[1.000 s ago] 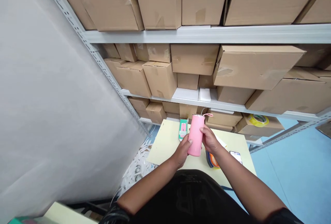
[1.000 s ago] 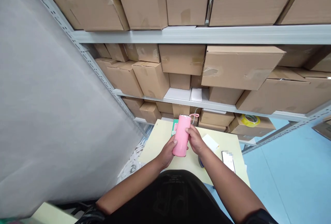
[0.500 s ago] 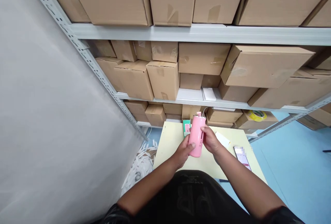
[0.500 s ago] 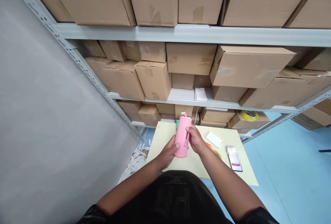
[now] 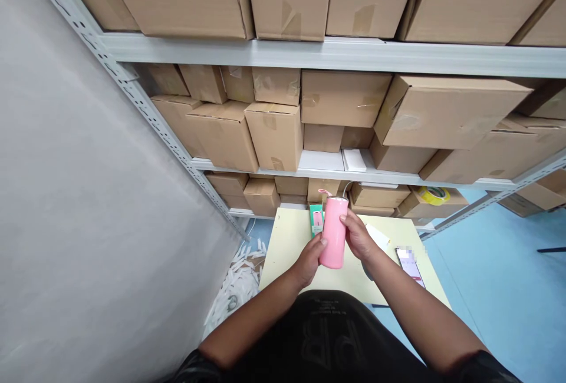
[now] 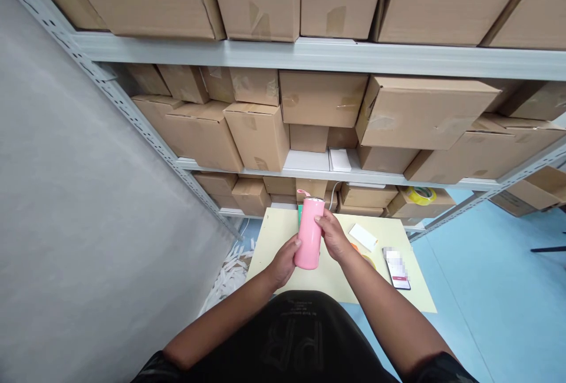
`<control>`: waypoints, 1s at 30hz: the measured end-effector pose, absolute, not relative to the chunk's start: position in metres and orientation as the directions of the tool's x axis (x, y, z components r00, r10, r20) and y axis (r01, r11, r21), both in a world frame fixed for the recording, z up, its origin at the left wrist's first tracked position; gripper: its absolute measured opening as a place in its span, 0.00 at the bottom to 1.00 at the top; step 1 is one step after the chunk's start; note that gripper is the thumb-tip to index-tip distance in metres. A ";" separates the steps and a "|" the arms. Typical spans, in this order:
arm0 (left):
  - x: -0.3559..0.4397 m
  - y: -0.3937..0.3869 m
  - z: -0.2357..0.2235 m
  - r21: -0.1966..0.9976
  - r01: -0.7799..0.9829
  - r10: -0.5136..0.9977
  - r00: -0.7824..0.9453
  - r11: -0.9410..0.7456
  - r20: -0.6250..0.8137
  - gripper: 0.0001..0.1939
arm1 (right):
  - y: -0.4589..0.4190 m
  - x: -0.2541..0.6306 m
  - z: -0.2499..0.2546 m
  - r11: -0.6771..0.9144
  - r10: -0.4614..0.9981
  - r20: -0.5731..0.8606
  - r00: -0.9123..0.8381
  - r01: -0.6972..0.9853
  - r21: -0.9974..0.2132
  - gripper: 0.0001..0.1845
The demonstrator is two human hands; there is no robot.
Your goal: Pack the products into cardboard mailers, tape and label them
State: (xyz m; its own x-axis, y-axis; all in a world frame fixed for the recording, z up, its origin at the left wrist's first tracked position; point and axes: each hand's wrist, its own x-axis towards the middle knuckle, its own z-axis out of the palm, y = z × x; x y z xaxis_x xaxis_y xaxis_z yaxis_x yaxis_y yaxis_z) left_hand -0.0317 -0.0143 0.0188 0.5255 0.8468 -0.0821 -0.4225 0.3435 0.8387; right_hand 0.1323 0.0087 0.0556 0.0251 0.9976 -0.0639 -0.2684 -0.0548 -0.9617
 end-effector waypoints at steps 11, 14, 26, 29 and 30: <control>-0.025 -0.022 0.013 0.774 -0.454 0.808 0.577 0.441 -0.122 0.37 | 0.005 0.150 0.046 -0.079 0.997 -0.080 -0.003 -0.240 -0.968 0.19; -0.023 -0.024 0.008 0.730 -0.459 0.734 0.674 0.506 -0.084 0.38 | 0.003 0.152 0.042 -0.195 0.977 -0.156 -0.143 -0.325 -0.926 0.21; -0.027 -0.009 0.001 0.967 -0.166 0.833 0.549 0.191 -0.071 0.43 | -0.008 0.150 0.043 0.098 0.994 0.097 -0.057 0.008 -0.995 0.35; -0.034 -0.007 -0.007 0.980 -0.096 0.824 0.558 0.177 -0.094 0.39 | -0.013 0.150 0.038 0.087 0.993 0.082 -0.089 0.055 -0.995 0.34; -0.036 -0.006 -0.009 0.979 -0.093 0.812 0.576 0.179 -0.094 0.40 | -0.013 0.151 0.037 0.072 0.992 0.070 -0.102 0.017 -0.997 0.33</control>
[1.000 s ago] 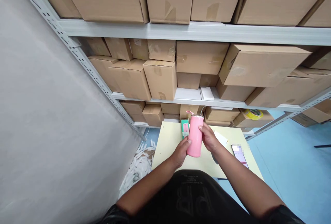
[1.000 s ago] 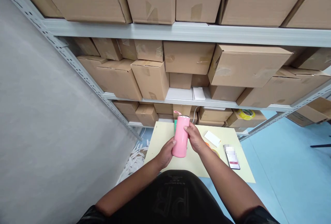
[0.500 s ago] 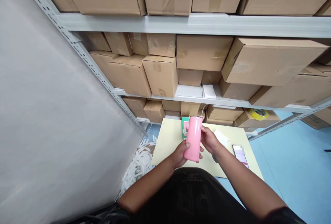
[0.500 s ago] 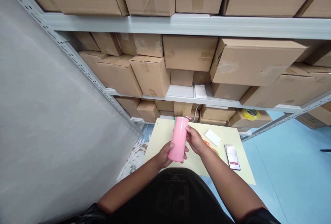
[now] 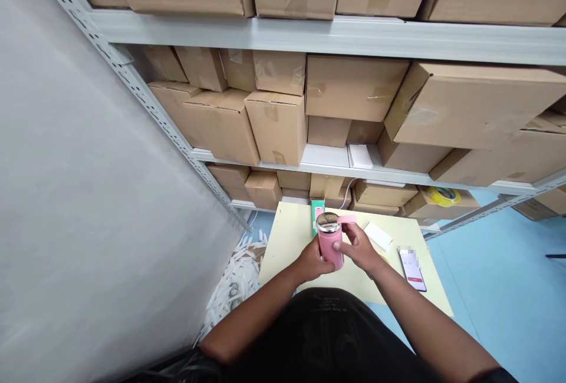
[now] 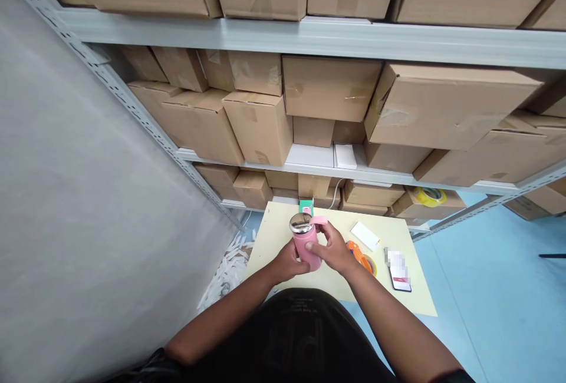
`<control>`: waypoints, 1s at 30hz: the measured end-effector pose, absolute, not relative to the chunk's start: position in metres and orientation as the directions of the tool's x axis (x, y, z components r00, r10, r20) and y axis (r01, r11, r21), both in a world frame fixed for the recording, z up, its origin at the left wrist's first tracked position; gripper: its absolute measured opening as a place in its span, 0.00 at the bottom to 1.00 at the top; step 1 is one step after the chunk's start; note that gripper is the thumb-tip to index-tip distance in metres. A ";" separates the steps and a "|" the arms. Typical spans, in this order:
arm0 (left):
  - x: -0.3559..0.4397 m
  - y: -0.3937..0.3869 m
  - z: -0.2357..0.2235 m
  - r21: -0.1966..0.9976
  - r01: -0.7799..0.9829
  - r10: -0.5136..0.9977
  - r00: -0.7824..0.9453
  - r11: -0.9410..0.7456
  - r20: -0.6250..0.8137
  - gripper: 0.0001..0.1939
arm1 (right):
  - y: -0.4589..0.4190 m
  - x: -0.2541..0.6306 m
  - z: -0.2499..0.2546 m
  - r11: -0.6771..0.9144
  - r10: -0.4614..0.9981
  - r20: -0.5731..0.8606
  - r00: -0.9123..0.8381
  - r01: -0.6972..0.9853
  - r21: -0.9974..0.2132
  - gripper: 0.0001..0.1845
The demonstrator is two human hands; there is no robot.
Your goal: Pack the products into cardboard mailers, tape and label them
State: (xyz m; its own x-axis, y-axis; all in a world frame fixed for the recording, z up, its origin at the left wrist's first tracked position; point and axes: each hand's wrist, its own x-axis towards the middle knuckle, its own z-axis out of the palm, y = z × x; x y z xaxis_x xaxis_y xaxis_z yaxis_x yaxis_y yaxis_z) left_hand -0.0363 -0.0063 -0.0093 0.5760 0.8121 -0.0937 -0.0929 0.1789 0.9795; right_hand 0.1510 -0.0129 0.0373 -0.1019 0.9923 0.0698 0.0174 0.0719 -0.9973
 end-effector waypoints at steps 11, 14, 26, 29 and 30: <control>-0.055 0.005 -0.023 0.989 0.037 0.817 0.559 0.144 -0.140 0.41 | 0.000 0.128 0.043 0.015 0.961 0.089 0.263 0.271 -0.962 0.41; -0.062 0.011 -0.022 0.984 0.155 0.830 0.534 0.089 -0.159 0.42 | 0.000 0.115 0.032 -0.088 0.973 -0.018 0.231 0.296 -0.951 0.40; -0.036 0.025 -0.047 0.938 0.335 0.737 0.656 -0.092 -0.162 0.44 | 0.001 0.145 -0.015 -0.391 0.849 -0.209 0.485 0.310 -0.867 0.31; -0.029 0.058 -0.052 0.930 0.326 0.663 0.736 -0.168 -0.138 0.26 | 0.008 0.169 -0.018 -0.375 0.845 -0.199 0.496 0.287 -0.881 0.28; -0.026 0.073 -0.055 0.917 0.367 0.687 0.708 -0.160 -0.163 0.21 | 0.009 0.178 -0.020 -0.358 0.845 -0.192 0.499 0.263 -0.896 0.28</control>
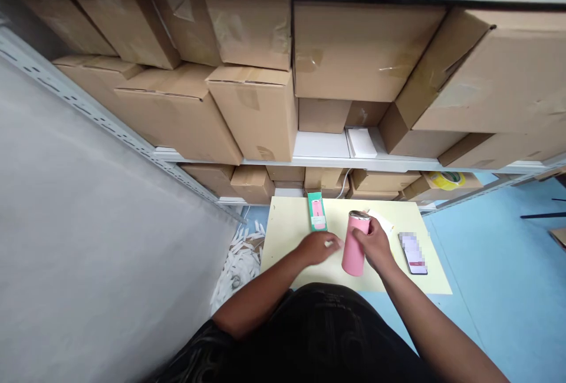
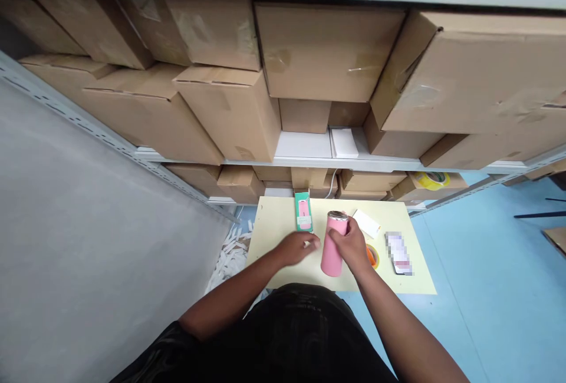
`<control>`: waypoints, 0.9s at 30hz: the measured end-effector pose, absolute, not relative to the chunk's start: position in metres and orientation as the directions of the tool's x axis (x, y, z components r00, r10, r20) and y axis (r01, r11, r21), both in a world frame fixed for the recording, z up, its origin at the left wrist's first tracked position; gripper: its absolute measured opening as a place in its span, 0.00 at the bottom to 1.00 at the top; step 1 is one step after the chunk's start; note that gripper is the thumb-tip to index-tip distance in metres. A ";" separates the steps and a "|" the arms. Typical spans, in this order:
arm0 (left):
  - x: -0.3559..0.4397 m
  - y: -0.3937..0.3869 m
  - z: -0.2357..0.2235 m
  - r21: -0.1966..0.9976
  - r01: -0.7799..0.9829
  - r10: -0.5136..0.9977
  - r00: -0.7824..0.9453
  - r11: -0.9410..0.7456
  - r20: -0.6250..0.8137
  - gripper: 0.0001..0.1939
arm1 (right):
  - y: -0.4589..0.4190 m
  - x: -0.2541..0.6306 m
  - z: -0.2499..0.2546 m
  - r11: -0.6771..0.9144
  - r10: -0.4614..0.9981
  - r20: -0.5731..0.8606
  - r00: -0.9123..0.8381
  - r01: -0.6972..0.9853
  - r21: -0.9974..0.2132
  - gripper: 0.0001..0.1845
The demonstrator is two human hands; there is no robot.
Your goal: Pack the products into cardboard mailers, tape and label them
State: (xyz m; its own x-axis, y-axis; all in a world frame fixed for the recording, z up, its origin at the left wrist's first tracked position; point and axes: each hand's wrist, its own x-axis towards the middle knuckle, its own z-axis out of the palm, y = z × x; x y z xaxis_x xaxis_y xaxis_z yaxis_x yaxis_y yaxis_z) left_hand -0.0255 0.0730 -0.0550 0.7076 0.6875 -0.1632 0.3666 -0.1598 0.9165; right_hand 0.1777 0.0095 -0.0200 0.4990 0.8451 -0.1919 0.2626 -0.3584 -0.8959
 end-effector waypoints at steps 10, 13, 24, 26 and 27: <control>0.037 0.175 -0.121 0.346 0.929 0.878 0.269 -0.129 -0.395 0.34 | 0.007 0.262 -0.033 -0.359 0.851 -0.253 0.460 0.157 -0.920 0.32; 0.056 0.181 -0.134 0.270 0.963 0.898 0.126 -0.008 -0.421 0.43 | 0.006 0.279 -0.033 -0.381 0.845 -0.278 0.457 0.150 -0.912 0.32; 0.061 0.208 -0.152 0.225 0.942 0.875 -0.122 0.251 -0.468 0.44 | 0.010 0.301 -0.044 -0.403 0.876 -0.313 0.367 0.200 -0.893 0.32; 0.051 0.197 -0.148 0.304 0.935 0.912 -0.049 0.185 -0.406 0.42 | 0.013 0.302 -0.046 -0.394 0.880 -0.308 0.362 0.193 -0.899 0.32; 0.045 0.189 -0.146 0.359 0.923 0.935 -0.005 0.142 -0.355 0.43 | 0.016 0.302 -0.047 -0.388 0.882 -0.306 0.358 0.185 -0.903 0.32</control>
State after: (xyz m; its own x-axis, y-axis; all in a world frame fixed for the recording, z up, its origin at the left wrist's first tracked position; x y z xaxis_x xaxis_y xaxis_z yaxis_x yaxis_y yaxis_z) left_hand 0.0449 0.1892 -0.1463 -0.0051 0.9347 -0.3555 0.9226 0.1416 0.3589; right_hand 0.3023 0.0158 -0.0467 0.3580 0.8823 -0.3057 0.1848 -0.3879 -0.9030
